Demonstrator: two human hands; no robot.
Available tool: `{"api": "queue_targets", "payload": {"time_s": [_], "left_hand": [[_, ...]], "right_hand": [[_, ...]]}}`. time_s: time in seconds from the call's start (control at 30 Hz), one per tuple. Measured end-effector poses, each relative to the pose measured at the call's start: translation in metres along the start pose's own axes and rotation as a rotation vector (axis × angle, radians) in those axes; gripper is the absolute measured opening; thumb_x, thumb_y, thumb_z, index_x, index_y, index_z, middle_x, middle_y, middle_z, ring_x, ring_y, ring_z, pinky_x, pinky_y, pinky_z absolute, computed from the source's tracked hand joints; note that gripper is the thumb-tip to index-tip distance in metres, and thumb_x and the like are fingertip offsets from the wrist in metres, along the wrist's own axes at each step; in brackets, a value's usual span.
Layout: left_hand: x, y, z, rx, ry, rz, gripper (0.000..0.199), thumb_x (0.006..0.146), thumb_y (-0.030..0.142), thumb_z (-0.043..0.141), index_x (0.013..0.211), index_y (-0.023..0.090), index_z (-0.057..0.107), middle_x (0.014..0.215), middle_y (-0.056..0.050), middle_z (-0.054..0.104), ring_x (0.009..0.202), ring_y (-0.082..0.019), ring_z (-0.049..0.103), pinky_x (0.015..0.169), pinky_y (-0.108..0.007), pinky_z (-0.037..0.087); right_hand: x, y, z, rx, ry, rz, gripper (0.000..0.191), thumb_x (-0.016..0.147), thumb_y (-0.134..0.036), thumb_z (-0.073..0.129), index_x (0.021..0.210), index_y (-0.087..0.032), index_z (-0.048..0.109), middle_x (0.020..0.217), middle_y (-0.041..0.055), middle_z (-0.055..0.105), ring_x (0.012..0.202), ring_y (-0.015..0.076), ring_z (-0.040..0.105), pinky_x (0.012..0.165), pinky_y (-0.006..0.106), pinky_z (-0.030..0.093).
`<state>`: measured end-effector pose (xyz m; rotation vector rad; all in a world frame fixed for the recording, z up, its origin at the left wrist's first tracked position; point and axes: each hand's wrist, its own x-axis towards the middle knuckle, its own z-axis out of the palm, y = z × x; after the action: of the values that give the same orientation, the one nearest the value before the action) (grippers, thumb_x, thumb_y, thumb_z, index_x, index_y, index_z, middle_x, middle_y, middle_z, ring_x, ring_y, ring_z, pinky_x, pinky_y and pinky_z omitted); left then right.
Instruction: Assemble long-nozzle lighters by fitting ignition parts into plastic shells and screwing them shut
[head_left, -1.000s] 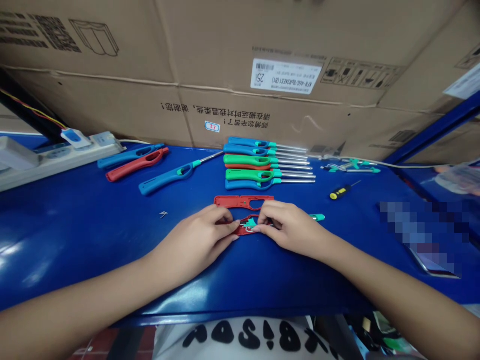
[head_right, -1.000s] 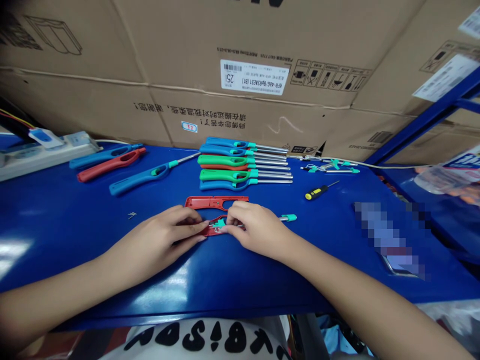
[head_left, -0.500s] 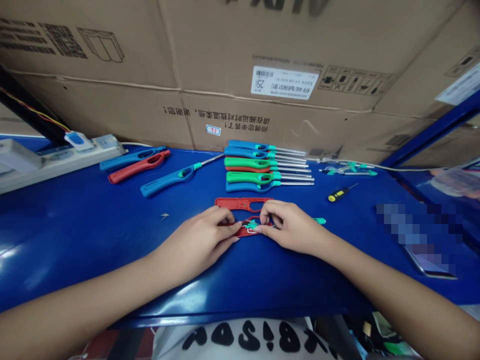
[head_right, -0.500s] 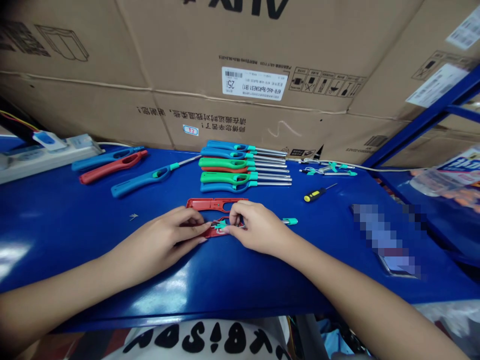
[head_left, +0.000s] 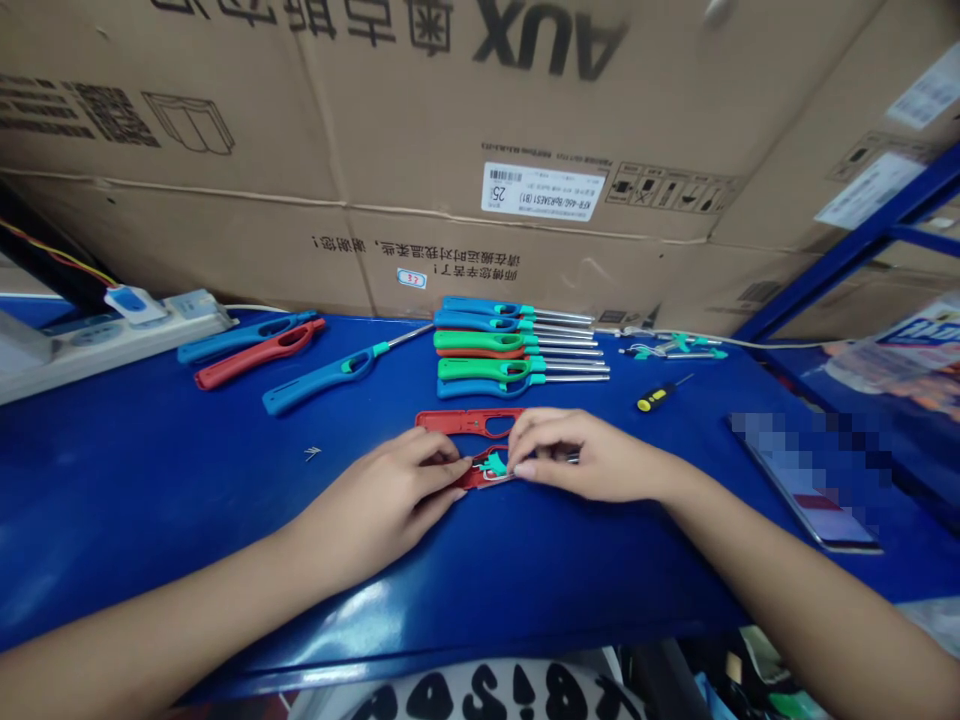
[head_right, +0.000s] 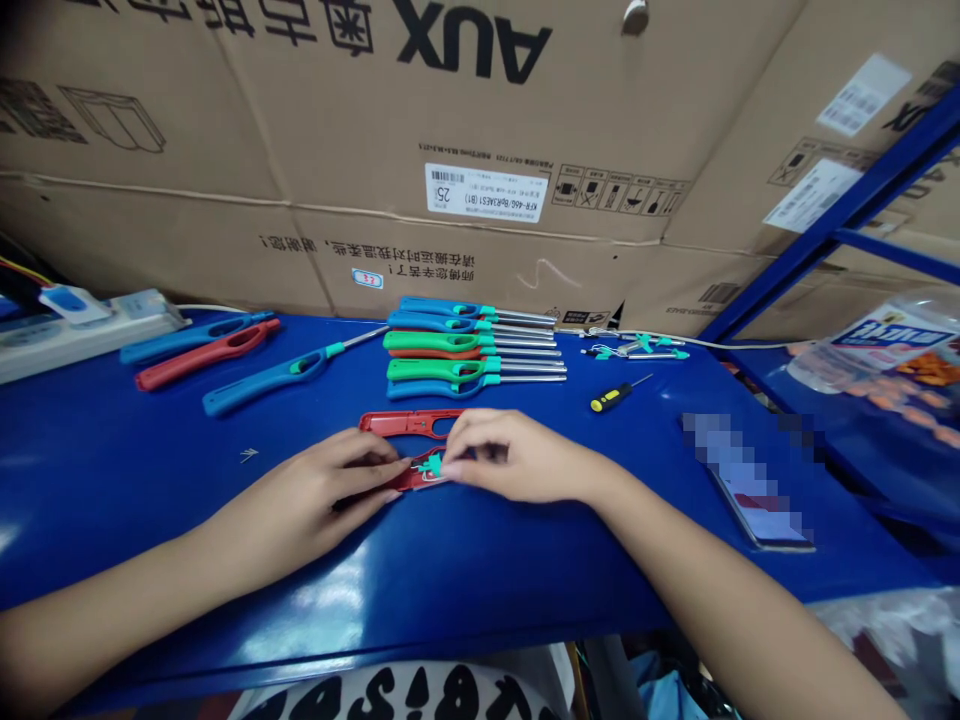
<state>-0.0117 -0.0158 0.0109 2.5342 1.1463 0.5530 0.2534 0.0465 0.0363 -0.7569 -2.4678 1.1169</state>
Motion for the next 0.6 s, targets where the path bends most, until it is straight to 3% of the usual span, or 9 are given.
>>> {"api": "queue_targets", "payload": {"time_s": [0.1, 0.17, 0.23, 0.4, 0.6], "left_hand": [[0.001, -0.001, -0.002, -0.015, -0.013, 0.0, 0.027, 0.101, 0.025, 0.052, 0.123, 0.023, 0.069, 0.115, -0.008, 0.066, 0.104, -0.022, 0.062, 0.09, -0.036, 0.053], [0.001, -0.002, -0.003, -0.027, -0.027, -0.006, 0.027, 0.101, 0.025, 0.053, 0.123, 0.024, 0.069, 0.115, -0.007, 0.066, 0.105, -0.021, 0.062, 0.091, -0.036, 0.053], [0.001, -0.002, -0.004, -0.035, -0.039, -0.011, 0.027, 0.101, 0.025, 0.053, 0.123, 0.024, 0.069, 0.115, -0.007, 0.066, 0.105, -0.022, 0.062, 0.091, -0.036, 0.053], [0.001, -0.002, -0.005, -0.023, -0.053, -0.002, 0.027, 0.101, 0.025, 0.053, 0.123, 0.025, 0.068, 0.115, -0.007, 0.066, 0.105, -0.022, 0.061, 0.091, -0.038, 0.053], [0.001, -0.003, -0.005, 0.009, -0.054, 0.01, 0.027, 0.101, 0.025, 0.052, 0.123, 0.024, 0.067, 0.115, -0.008, 0.066, 0.105, -0.023, 0.062, 0.093, -0.04, 0.052]], "right_hand": [[-0.001, 0.023, -0.023, -0.201, 0.317, 0.024, 0.019, 0.096, -0.034, 0.058, 0.097, -0.02, 0.072, 0.099, 0.0054, 0.071, 0.092, 0.0177, 0.065, 0.084, 0.033, 0.051], [-0.005, 0.049, -0.044, -0.462, 0.574, 0.144, 0.016, 0.093, -0.029, 0.058, 0.092, -0.02, 0.071, 0.096, 0.007, 0.071, 0.093, 0.0217, 0.066, 0.087, 0.037, 0.052], [-0.011, 0.076, -0.067, -0.644, 0.734, 0.29, 0.013, 0.087, -0.024, 0.059, 0.09, -0.019, 0.071, 0.1, 0.0104, 0.071, 0.102, 0.0273, 0.064, 0.097, 0.044, 0.048], [-0.032, 0.124, -0.105, -0.7, 0.891, 0.515, 0.017, 0.077, -0.017, 0.056, 0.087, -0.015, 0.07, 0.097, 0.0175, 0.068, 0.102, 0.0353, 0.063, 0.096, 0.055, 0.047], [-0.049, 0.146, -0.113, -0.713, 0.92, 0.614, 0.031, 0.079, -0.02, 0.059, 0.109, -0.015, 0.068, 0.117, 0.0232, 0.061, 0.115, 0.0412, 0.055, 0.094, 0.059, 0.043]]}}
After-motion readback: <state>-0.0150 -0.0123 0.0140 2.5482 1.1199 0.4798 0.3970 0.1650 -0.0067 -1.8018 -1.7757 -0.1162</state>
